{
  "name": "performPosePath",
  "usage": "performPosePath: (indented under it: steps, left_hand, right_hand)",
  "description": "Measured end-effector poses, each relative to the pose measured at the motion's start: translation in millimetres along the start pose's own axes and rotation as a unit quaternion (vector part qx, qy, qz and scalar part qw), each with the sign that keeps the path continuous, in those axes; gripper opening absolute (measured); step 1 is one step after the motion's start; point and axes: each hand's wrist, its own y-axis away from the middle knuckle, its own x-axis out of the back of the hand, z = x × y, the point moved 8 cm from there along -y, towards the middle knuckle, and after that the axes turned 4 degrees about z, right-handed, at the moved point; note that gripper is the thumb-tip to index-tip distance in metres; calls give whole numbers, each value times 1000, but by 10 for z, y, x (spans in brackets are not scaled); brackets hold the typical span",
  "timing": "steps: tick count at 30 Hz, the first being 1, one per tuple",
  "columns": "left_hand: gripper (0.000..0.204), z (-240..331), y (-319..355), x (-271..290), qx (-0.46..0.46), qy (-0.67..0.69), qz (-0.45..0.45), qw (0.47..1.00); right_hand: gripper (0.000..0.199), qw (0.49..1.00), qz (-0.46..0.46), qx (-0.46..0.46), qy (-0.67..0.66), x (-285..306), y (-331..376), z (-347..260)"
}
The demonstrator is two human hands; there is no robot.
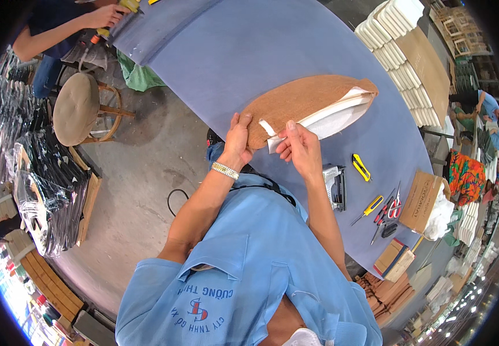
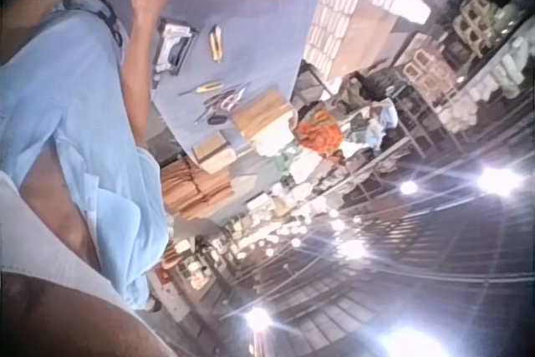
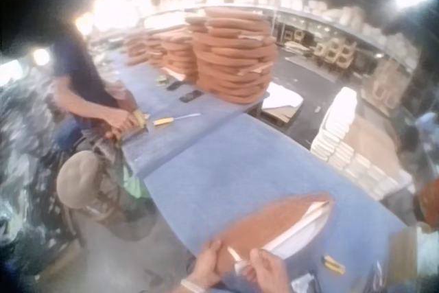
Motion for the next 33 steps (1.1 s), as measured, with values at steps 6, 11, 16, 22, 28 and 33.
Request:
performPosePath:
  steps: [6, 11, 16, 22, 28, 33]
  left_hand:
    - [80, -1, -3, 40, 1, 21, -9, 1000]
    - [78, -24, 225, 24, -9, -26, -15, 1000]
    - [77, -129, 183, 85, -26, -44, 2, 999]
    - [76, -203, 104, 113, -42, -25, 15, 999]
    - [79, -120, 265, 11, 13, 18, 20, 1000]
    - [74, -81, 144, 58, 43, 12, -8, 999]
  right_hand:
    - [63, 994, 43, -19, 94, -113, -110, -163]
    - [61, 996, 44, -1, 82, -232, -25, 17]
    - [56, 998, 45, -20, 34, -218, 62, 307]
    - [53, 996, 29, 44, 76, -193, 287, 305]
    - [51, 986, 43, 123, 103, -168, 270, 143]
    - [49, 975, 33, 180, 124, -294, 166, -13]
